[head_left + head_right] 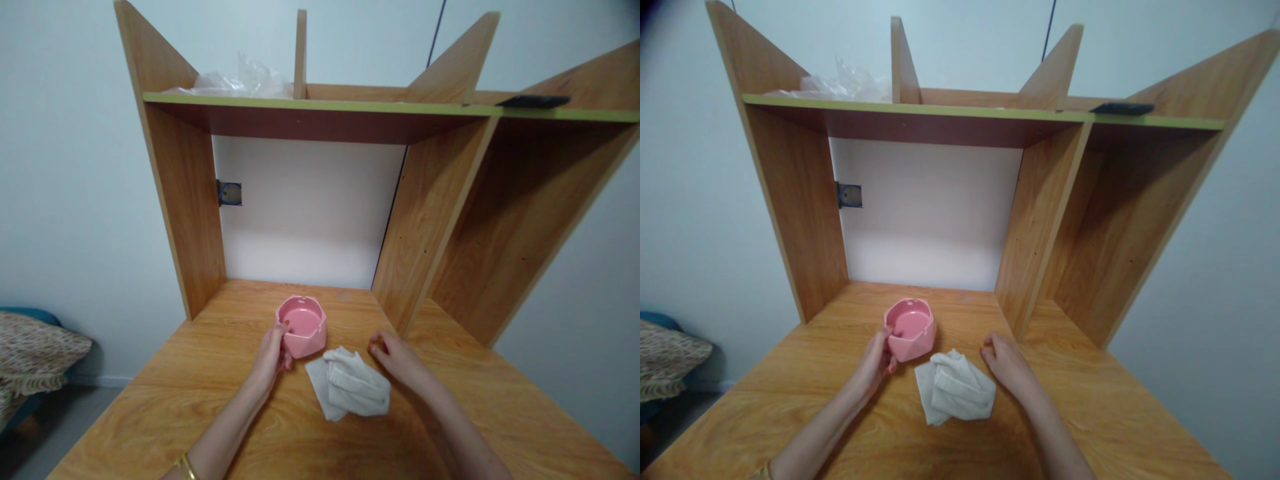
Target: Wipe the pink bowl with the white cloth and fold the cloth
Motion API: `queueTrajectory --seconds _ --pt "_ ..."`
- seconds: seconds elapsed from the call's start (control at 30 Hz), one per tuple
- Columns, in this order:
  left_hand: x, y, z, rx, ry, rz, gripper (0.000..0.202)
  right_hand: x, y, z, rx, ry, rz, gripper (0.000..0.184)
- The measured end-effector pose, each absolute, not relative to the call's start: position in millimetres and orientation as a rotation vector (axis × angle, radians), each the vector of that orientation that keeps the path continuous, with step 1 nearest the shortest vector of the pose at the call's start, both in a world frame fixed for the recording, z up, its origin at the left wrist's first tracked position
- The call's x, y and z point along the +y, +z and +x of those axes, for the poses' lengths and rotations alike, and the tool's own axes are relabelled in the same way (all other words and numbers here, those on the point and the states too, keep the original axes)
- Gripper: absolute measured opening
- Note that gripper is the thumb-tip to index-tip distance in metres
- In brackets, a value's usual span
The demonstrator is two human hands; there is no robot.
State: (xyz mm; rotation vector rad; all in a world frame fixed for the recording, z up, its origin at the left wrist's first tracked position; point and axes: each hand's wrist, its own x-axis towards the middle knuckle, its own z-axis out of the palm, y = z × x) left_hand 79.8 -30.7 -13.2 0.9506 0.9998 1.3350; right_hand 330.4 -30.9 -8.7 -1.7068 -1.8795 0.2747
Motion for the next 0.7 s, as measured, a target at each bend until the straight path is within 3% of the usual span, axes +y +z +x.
queueTrajectory --seconds 0.37,0.47,0.57,0.7 --pt "-43 1 87 0.862 1.345 1.017 0.041 -52 -23 264 -1.785 0.910 -1.596 0.010" --pt "-47 6 88 0.817 1.398 1.004 0.042 -51 -20 259 -1.856 0.878 -1.450 0.010" --pt "-48 7 90 0.785 1.368 1.032 0.045 -48 -9 264 -1.744 0.752 -1.302 0.025" --pt "-51 5 94 0.791 1.251 1.149 0.053 -50 5 266 -1.503 0.973 -1.222 0.053"
